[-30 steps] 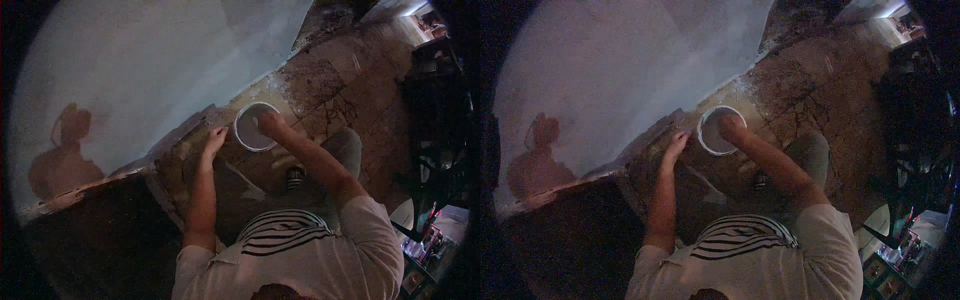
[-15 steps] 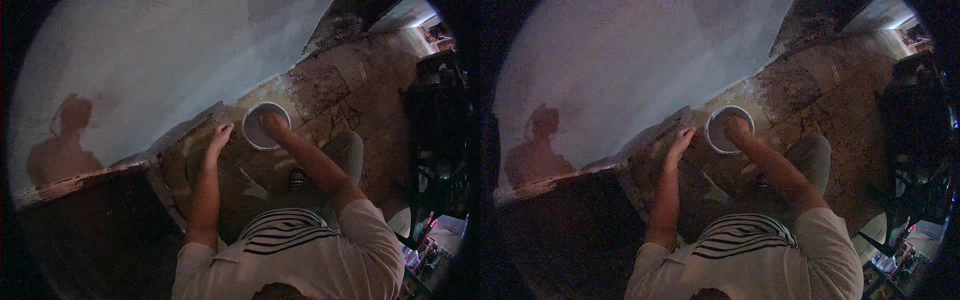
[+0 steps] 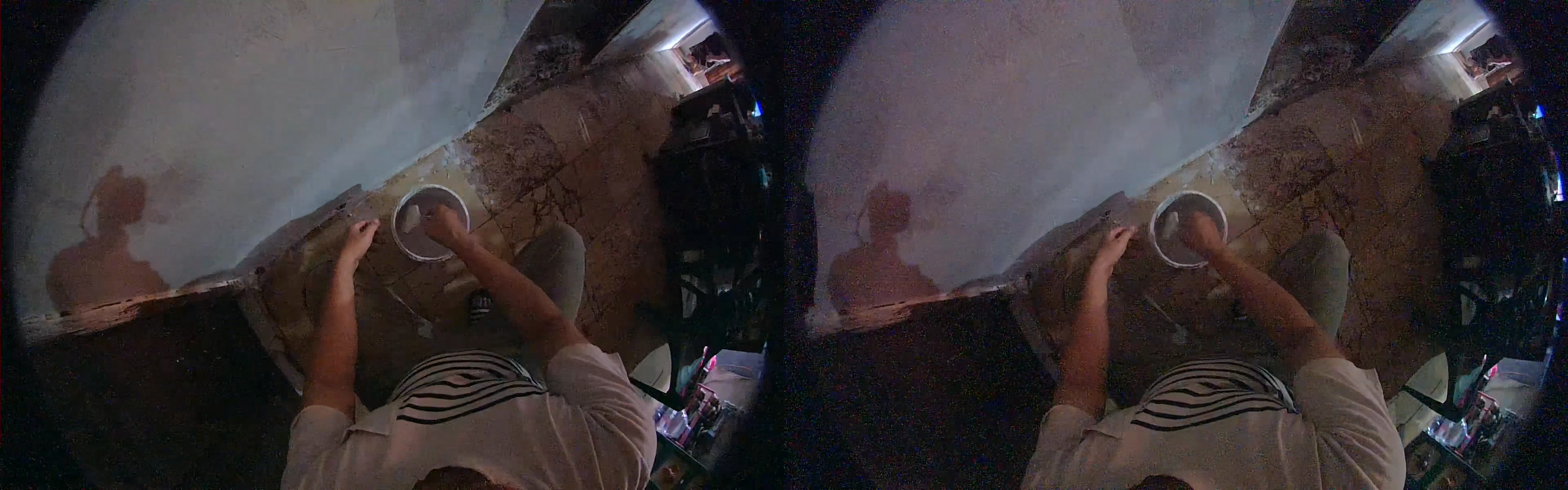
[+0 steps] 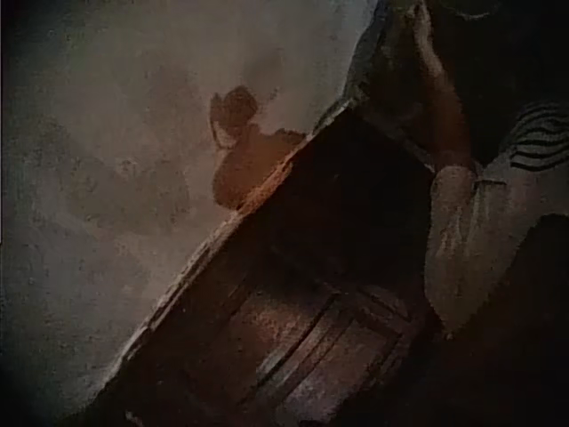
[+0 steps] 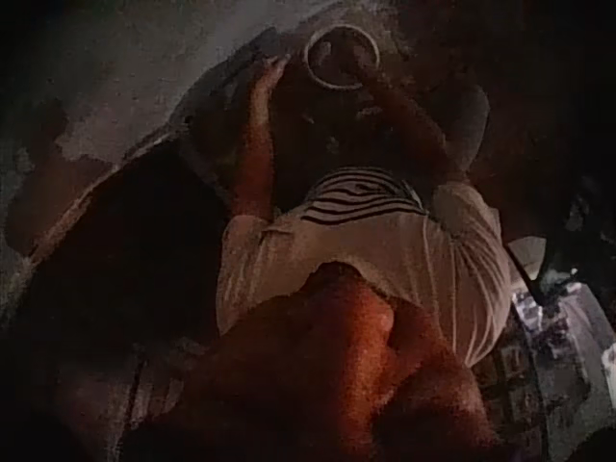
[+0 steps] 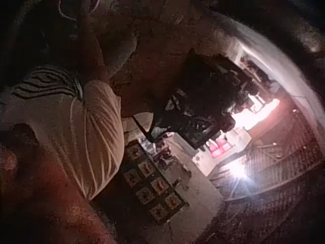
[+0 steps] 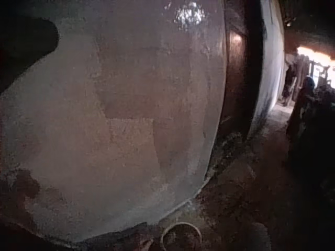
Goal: The person paints a wall by dipping a paintbrush into a bucket of paint and applying it to the wall.
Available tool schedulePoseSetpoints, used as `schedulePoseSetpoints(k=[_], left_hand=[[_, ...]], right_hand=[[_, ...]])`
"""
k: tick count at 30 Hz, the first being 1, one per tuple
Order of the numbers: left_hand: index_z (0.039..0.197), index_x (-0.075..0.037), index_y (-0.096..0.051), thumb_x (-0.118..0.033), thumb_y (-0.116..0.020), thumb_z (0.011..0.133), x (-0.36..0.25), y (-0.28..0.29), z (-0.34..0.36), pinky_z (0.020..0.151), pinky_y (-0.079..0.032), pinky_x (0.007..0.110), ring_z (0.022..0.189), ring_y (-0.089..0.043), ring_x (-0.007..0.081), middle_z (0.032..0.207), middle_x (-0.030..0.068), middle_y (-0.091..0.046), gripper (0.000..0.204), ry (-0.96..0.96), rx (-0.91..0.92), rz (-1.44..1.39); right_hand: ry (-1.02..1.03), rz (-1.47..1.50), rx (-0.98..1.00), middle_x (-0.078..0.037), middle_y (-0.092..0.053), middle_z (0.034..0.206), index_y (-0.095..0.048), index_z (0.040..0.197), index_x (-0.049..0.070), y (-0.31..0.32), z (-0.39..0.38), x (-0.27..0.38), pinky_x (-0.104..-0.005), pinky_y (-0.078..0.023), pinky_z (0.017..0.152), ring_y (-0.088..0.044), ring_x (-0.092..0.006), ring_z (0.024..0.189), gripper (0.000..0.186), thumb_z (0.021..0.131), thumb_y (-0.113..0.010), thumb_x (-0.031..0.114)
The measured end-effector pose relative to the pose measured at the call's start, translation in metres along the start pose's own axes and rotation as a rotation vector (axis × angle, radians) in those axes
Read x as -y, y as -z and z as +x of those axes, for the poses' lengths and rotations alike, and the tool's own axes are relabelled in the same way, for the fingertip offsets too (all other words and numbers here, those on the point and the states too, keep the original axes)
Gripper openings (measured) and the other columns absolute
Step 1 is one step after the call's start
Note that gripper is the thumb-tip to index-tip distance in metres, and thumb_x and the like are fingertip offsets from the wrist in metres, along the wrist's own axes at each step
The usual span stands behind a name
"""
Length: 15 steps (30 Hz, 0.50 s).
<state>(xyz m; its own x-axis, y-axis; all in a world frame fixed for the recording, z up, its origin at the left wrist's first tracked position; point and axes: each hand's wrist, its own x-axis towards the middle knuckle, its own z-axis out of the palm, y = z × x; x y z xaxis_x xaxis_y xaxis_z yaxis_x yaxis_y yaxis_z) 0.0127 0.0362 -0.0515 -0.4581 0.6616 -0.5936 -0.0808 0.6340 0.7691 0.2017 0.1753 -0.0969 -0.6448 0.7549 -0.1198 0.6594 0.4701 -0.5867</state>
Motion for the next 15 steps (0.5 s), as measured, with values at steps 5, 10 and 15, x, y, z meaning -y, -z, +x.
schedulePoseSetpoints(k=[5, 10, 15], left_hand=[[0.093, -0.001, -0.059, -0.037, -0.054, 0.086, 0.014, 0.007, 0.003, 0.061, -0.047, 0.032, 0.067, -0.059, 0.0160, 0.081, 0.0058, -0.061, 0.037, -0.062, 0.029, -0.077], [0.097, -0.001, -0.057, -0.034, -0.053, 0.087, -0.007, 0.002, 0.000, 0.056, -0.050, 0.031, 0.066, -0.060, 0.0164, 0.082, 0.0063, -0.061, 0.035, 0.029, 0.037, -0.139], [0.099, -0.001, -0.056, -0.034, -0.052, 0.088, -0.003, 0.008, 0.005, 0.057, -0.052, 0.031, 0.068, -0.061, 0.0171, 0.085, 0.0073, -0.060, 0.035, 0.020, 0.088, -0.197]], right_hand=[[-0.144, 0.300, 0.241, -0.015, -0.063, 0.070, -0.062, 0.101, -0.002, 0.029, -0.009, 0.015, -0.0347, -0.050, 0.056, -0.062, -0.0220, 0.058, 0.033, 0.082, -0.056, 0.024], [-0.303, 0.622, 0.243, -0.010, -0.063, 0.071, -0.060, 0.100, -0.004, 0.060, -0.029, 0.016, -0.0302, -0.046, 0.049, -0.059, -0.0146, 0.056, 0.032, 0.086, -0.051, 0.022], [-0.466, 0.635, 0.376, -0.010, -0.063, 0.080, -0.051, 0.106, -0.002, 0.090, -0.040, 0.032, -0.0288, -0.044, 0.047, -0.060, -0.0146, 0.065, 0.033, 0.087, -0.049, 0.025]])
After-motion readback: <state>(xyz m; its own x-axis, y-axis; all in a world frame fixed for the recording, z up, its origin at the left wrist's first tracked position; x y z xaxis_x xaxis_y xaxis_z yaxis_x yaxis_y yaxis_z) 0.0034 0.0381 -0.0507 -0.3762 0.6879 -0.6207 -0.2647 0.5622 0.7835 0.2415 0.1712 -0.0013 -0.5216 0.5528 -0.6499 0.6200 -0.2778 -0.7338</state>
